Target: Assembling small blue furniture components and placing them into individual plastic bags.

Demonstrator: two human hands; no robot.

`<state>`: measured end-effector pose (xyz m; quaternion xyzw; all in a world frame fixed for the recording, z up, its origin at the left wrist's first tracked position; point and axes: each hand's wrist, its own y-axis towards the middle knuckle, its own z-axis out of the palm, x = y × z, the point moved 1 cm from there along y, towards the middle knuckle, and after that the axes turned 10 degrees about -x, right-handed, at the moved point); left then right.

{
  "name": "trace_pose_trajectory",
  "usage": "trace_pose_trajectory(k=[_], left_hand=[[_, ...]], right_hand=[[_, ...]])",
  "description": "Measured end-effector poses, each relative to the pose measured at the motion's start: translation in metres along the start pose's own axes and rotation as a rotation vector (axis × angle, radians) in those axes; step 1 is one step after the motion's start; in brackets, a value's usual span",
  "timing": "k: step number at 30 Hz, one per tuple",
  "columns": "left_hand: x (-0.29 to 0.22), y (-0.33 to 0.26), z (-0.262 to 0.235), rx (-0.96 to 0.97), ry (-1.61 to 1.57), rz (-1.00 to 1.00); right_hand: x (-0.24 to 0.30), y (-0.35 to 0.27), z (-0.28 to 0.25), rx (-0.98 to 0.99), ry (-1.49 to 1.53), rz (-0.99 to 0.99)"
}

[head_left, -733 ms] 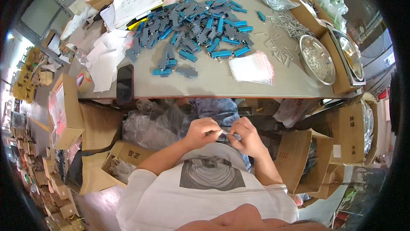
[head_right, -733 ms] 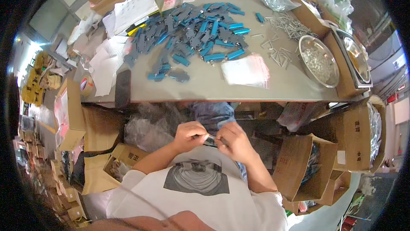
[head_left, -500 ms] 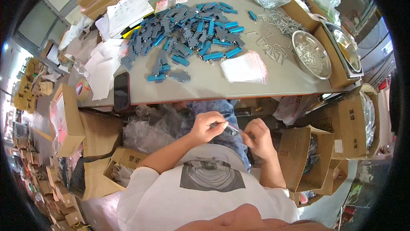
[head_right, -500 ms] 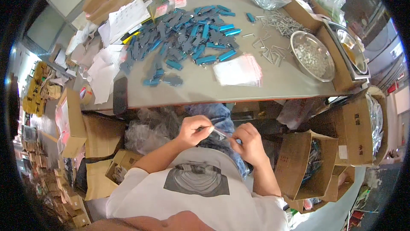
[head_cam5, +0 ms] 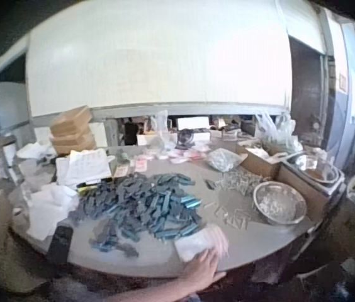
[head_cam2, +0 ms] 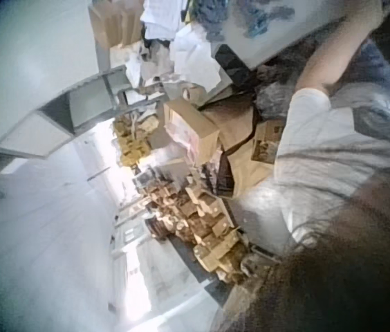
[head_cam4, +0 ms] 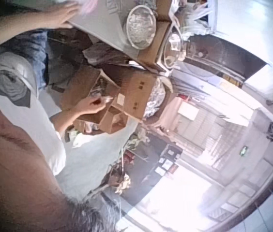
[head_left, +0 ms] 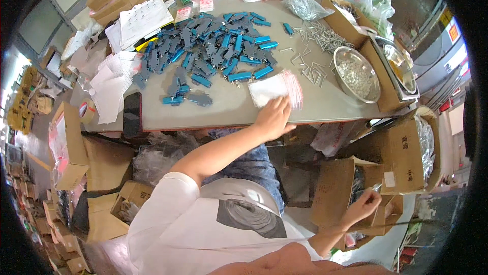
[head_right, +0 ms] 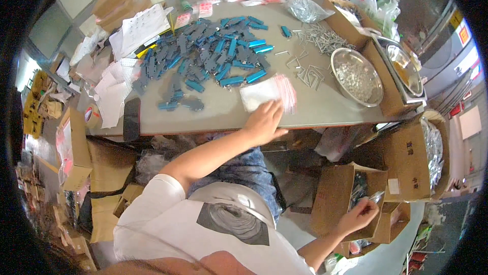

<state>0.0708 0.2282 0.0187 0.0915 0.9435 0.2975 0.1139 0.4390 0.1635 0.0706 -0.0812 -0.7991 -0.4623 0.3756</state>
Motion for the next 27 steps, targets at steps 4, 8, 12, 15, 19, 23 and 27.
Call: trace_pose_trajectory(k=[4, 8, 12, 15, 19, 23, 27], left_hand=[[0.002, -0.03, 0.004, -0.158, -0.105, 0.154], [0.008, -0.03, -0.005, -0.24, -0.206, 0.079], [-0.001, -0.042, -0.024, -0.302, -0.421, -0.033], [-0.014, -0.063, -0.069, -0.254, -0.611, -0.283], [-0.017, -0.11, -0.091, -0.037, -0.967, -0.681], [-0.028, -0.156, -0.089, -0.038, -1.325, -0.923], [-0.026, -0.174, -0.11, -0.074, -1.356, -1.058]], right_hand=[[0.02, -0.02, 0.041, 0.23, 0.071, -0.076], [0.059, -0.044, 0.087, 0.47, 0.217, -0.077], [0.106, -0.074, 0.11, 0.751, 0.402, -0.138], [0.117, -0.095, 0.117, 0.863, 0.511, -0.222], [0.129, -0.116, 0.115, 0.932, 0.608, -0.258], [0.123, -0.148, 0.126, 1.442, 0.773, 0.21], [0.137, -0.166, 0.138, 1.572, 0.845, 0.162]])
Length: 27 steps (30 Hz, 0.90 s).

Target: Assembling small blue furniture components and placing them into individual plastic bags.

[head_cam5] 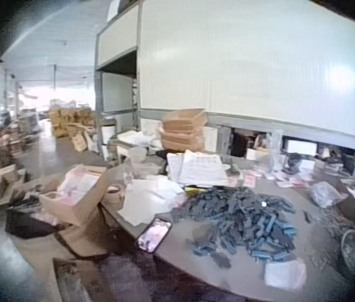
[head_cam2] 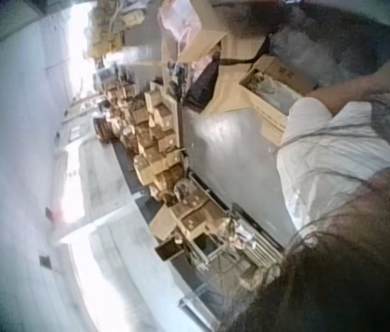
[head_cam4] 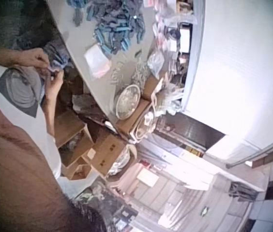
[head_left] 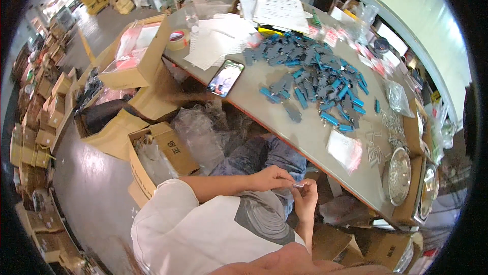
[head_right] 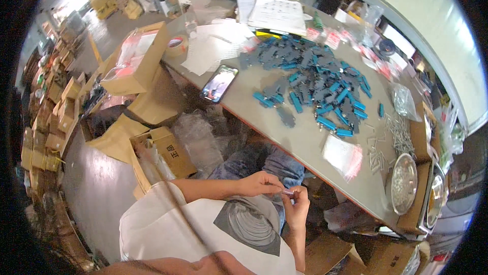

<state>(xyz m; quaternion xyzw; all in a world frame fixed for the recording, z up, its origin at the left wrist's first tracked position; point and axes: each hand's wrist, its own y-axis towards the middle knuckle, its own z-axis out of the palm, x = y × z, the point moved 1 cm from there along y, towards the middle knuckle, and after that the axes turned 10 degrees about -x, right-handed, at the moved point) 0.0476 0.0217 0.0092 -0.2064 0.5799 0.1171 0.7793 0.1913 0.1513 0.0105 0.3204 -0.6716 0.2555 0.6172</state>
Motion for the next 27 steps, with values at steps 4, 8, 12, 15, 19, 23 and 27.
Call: trace_pose_trajectory(k=[4, 8, 12, 15, 19, 23, 27], left_hand=[[-0.007, -0.015, -0.013, -0.164, -0.09, 0.077], [0.011, -0.021, -0.035, -0.322, -0.091, 0.147], [0.003, -0.031, -0.03, -0.335, -0.132, 0.108], [0.017, -0.033, -0.03, -0.288, -0.06, 0.103], [0.008, -0.046, -0.033, -0.333, 0.468, 0.135], [0.003, -0.052, -0.025, -0.355, 0.436, 0.168], [0.012, -0.057, -0.016, -0.356, 0.681, 0.523]], right_hand=[[0.014, 0.015, 0.017, 0.019, -0.072, -0.06], [0.039, 0.022, 0.028, 0.066, -0.238, -0.171], [0.057, 0.019, 0.038, 0.157, -0.269, -0.311], [0.064, 0.014, 0.045, 0.238, -0.341, -0.447], [0.076, 0.002, 0.053, 0.341, -0.413, -0.511], [0.069, -0.006, 0.052, 0.416, -0.576, -0.47], [0.064, -0.008, 0.045, 0.548, -0.614, -0.515]])
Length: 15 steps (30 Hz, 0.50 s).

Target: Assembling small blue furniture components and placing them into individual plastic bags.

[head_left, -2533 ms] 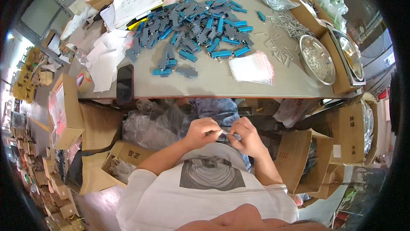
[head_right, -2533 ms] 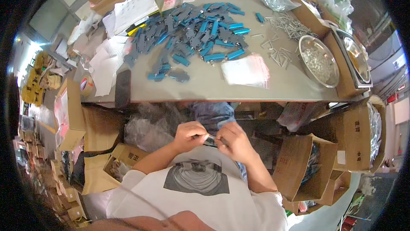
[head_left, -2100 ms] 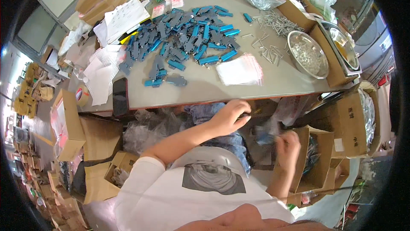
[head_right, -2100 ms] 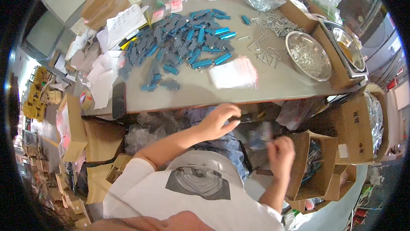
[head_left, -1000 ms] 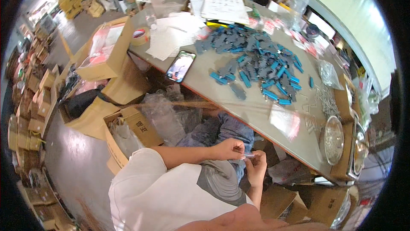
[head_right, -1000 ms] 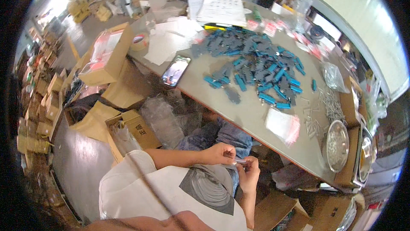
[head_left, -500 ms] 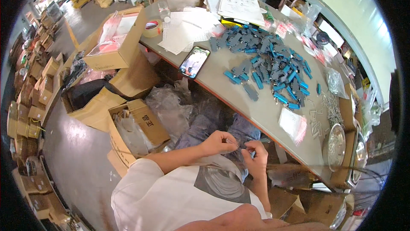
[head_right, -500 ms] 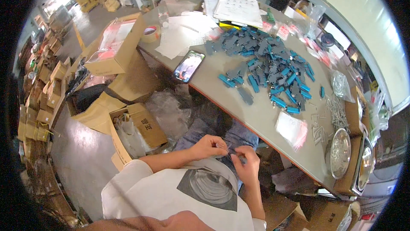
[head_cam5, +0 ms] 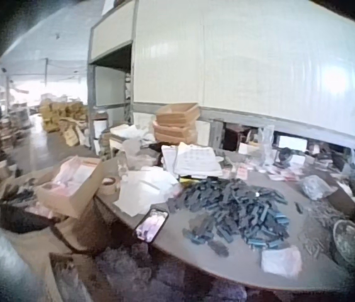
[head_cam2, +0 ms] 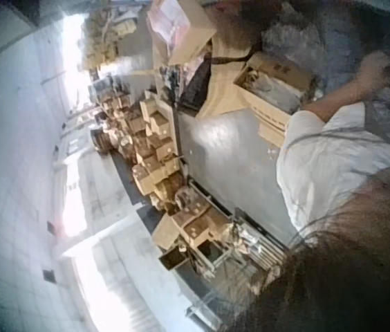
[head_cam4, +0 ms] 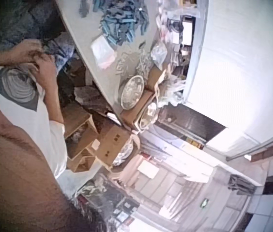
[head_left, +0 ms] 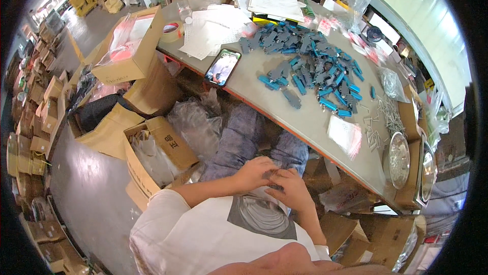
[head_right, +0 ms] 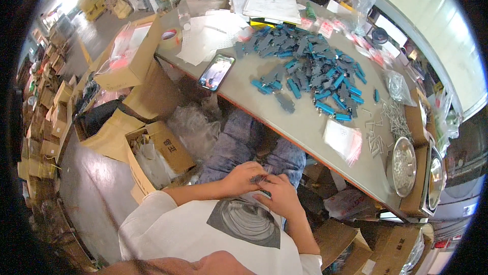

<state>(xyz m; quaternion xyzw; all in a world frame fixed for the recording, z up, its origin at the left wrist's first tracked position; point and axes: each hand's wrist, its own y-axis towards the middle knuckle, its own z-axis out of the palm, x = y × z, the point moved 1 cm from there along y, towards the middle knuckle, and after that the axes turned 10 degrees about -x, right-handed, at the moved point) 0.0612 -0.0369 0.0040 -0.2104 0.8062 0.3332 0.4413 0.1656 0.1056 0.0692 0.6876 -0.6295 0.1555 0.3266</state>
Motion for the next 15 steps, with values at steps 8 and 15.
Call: trace_pose_trajectory(k=[8, 15], left_hand=[[0.013, -0.004, 0.013, 0.291, 0.205, 0.088], [0.009, 0.006, 0.006, 0.264, -0.094, -0.172]], right_hand=[[-0.017, -0.005, 0.022, 0.346, 0.14, 0.089], [-0.032, 0.032, 0.002, 0.394, 0.154, 0.006]])
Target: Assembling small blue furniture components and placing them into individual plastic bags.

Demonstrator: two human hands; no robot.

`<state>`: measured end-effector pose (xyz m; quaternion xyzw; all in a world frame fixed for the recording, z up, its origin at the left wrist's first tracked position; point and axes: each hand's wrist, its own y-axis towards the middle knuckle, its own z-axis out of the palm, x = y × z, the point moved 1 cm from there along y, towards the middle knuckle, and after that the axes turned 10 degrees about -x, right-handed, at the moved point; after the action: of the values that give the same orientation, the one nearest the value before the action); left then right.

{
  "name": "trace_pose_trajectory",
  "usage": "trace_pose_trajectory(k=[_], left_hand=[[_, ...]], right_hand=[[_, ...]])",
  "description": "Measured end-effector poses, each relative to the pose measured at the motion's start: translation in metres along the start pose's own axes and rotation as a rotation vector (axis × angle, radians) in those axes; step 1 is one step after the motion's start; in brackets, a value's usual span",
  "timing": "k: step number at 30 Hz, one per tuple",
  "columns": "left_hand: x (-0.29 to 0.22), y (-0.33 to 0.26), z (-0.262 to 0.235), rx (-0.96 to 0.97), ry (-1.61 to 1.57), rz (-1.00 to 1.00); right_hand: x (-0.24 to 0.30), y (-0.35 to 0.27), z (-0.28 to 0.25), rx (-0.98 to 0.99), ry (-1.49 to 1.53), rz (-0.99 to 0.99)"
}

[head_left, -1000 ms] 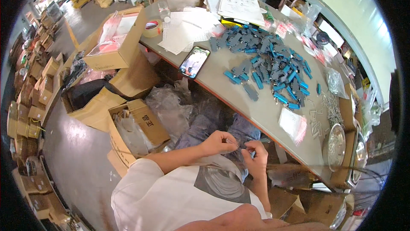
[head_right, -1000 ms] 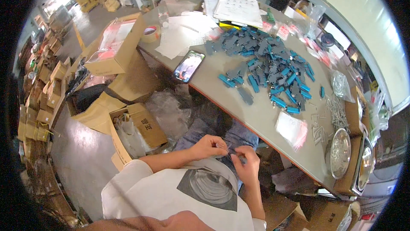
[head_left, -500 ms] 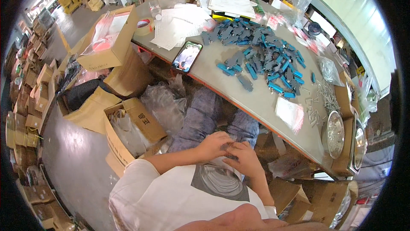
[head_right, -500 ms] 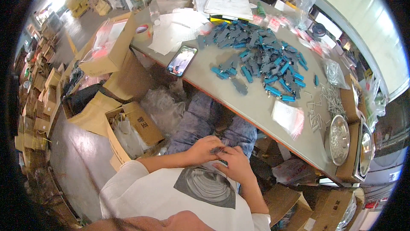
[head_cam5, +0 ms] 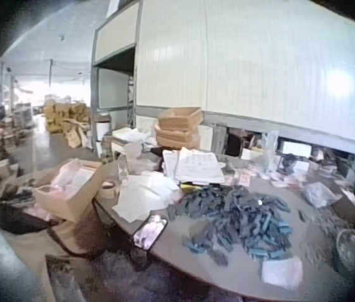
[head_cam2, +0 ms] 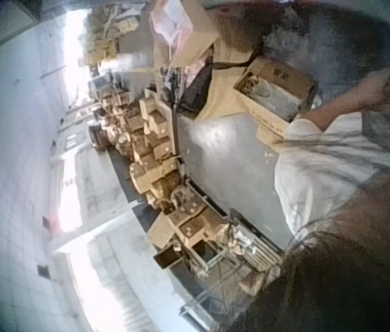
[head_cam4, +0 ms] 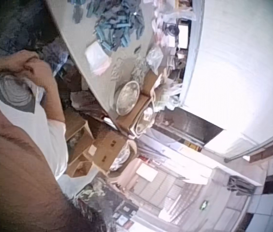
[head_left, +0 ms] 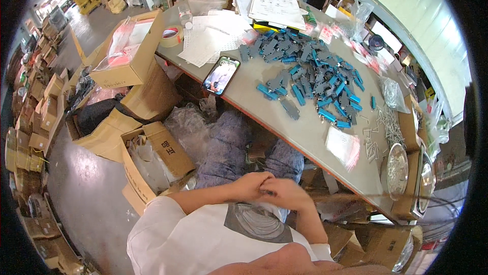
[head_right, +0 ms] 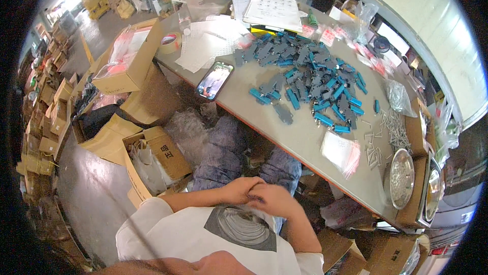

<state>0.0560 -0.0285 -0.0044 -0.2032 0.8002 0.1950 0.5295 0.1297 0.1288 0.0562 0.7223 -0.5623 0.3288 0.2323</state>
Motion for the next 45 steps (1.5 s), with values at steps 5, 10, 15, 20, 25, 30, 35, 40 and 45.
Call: trace_pose_trajectory(k=[5, 10, 15, 20, 25, 30, 35, 40, 45], left_hand=[[0.028, 0.006, 0.002, 0.06, -0.157, -0.191], [0.042, 0.018, 0.011, 0.136, -0.159, -0.084], [0.061, 0.029, 0.004, 0.117, -0.269, -0.115], [0.066, 0.043, -0.005, 0.133, -0.308, -0.16], [0.077, 0.041, 0.0, 0.149, -0.357, -0.169], [0.07, 0.04, -0.013, 0.173, -0.419, -0.248], [0.067, 0.038, -0.017, 0.13, -0.357, -0.26], [0.066, 0.035, -0.018, 0.062, -0.405, -0.246], [0.069, 0.045, -0.017, -0.051, -0.554, -0.236]], right_hand=[[-0.038, 0.072, -0.054, -0.698, -0.286, 0.023], [-0.074, 0.123, -0.073, -0.705, -0.606, 0.116], [-0.082, 0.122, -0.078, -0.731, -0.549, 0.236], [-0.067, 0.119, -0.084, -0.681, -0.441, 0.374], [-0.077, 0.12, -0.097, -0.694, -0.397, 0.36], [-0.082, 0.143, -0.128, -0.754, -0.186, 0.58], [-0.124, 0.151, -0.114, -0.855, -0.517, 0.337], [-0.113, 0.148, -0.092, -0.847, -0.696, 0.369], [-0.087, 0.104, -0.086, -0.829, -0.643, 0.39]])
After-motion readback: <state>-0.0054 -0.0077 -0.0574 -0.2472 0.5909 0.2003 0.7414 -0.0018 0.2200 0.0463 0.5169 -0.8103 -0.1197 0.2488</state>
